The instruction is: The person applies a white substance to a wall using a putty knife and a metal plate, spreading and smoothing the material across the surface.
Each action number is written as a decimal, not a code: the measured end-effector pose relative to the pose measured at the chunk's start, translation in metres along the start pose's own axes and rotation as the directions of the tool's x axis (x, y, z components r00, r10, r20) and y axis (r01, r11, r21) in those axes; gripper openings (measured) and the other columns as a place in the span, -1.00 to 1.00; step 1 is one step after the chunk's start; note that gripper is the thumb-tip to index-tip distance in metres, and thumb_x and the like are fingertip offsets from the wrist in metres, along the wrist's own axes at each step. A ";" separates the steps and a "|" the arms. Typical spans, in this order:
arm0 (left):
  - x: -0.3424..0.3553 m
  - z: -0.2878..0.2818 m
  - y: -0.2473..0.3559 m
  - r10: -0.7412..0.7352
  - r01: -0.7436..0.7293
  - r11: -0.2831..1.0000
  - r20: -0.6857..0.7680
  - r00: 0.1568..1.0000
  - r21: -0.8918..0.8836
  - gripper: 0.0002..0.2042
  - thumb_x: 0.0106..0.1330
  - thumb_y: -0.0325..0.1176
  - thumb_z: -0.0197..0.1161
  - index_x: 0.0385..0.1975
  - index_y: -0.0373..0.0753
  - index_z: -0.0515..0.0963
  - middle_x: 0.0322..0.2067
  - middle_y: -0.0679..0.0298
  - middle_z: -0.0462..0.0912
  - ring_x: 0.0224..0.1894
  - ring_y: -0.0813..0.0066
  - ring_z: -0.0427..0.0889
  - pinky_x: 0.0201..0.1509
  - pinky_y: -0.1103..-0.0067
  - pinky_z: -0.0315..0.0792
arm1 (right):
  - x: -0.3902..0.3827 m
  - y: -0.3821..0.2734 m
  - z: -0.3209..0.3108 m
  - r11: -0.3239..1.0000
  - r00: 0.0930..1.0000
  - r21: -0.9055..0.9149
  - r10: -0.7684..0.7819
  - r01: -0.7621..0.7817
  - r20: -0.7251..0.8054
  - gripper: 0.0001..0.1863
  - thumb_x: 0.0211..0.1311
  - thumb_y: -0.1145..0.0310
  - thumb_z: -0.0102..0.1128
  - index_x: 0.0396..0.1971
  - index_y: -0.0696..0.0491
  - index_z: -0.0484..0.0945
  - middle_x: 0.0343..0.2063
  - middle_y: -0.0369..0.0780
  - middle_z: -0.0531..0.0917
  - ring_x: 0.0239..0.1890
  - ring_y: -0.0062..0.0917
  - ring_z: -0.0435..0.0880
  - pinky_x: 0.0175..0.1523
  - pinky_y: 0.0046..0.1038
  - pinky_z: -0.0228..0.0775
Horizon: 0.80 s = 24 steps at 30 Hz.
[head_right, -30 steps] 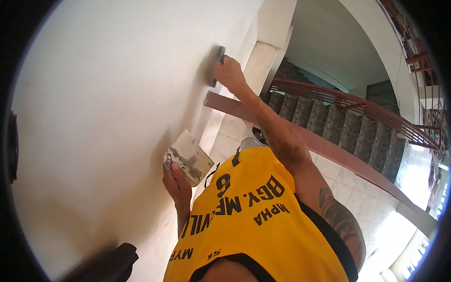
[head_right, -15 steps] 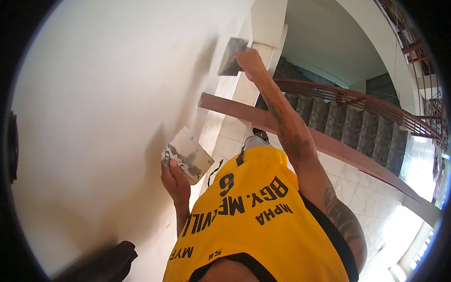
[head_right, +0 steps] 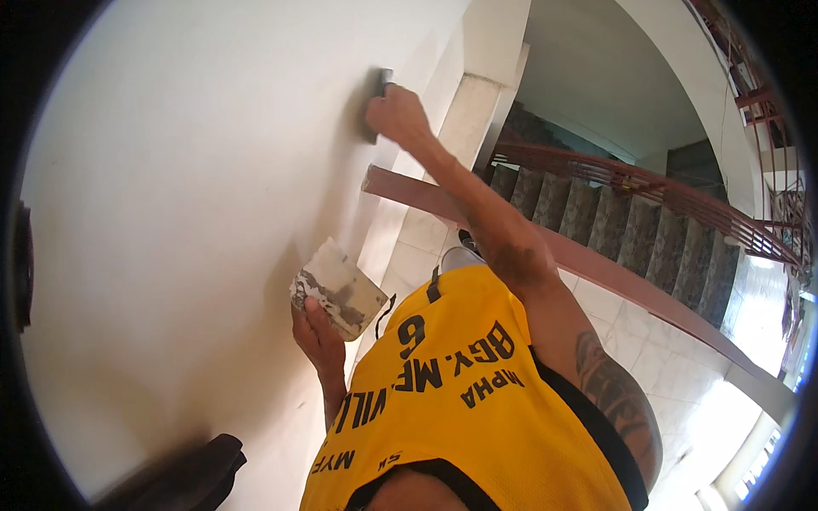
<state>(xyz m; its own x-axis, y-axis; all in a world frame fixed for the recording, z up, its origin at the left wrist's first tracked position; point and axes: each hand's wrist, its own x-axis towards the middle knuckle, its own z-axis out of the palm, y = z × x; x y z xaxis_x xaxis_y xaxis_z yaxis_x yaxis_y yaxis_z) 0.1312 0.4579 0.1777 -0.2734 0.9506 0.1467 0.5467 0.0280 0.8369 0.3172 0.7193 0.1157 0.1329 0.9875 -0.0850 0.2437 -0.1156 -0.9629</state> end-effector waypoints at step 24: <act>0.009 -0.007 -0.001 0.004 -0.003 1.000 -0.055 0.998 0.029 -0.72 0.41 -0.32 -0.15 -0.10 -0.41 0.39 -0.42 0.17 0.58 -0.43 0.49 0.50 -0.33 0.59 0.38 | 0.050 0.090 -0.007 0.810 0.932 0.469 0.351 -0.351 0.091 -0.75 0.08 0.46 -0.03 -0.32 0.35 0.46 -0.39 -0.08 0.55 -0.35 -0.33 0.59 -0.31 -0.22 0.55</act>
<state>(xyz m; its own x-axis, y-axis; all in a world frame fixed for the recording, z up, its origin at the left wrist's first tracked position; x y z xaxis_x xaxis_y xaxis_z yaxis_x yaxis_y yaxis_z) 0.1227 0.4639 0.1823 -0.3138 0.9325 0.1789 0.5703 0.0345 0.8207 0.3523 0.7573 0.0262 0.1215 0.8896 -0.4404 -0.3000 -0.3900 -0.8706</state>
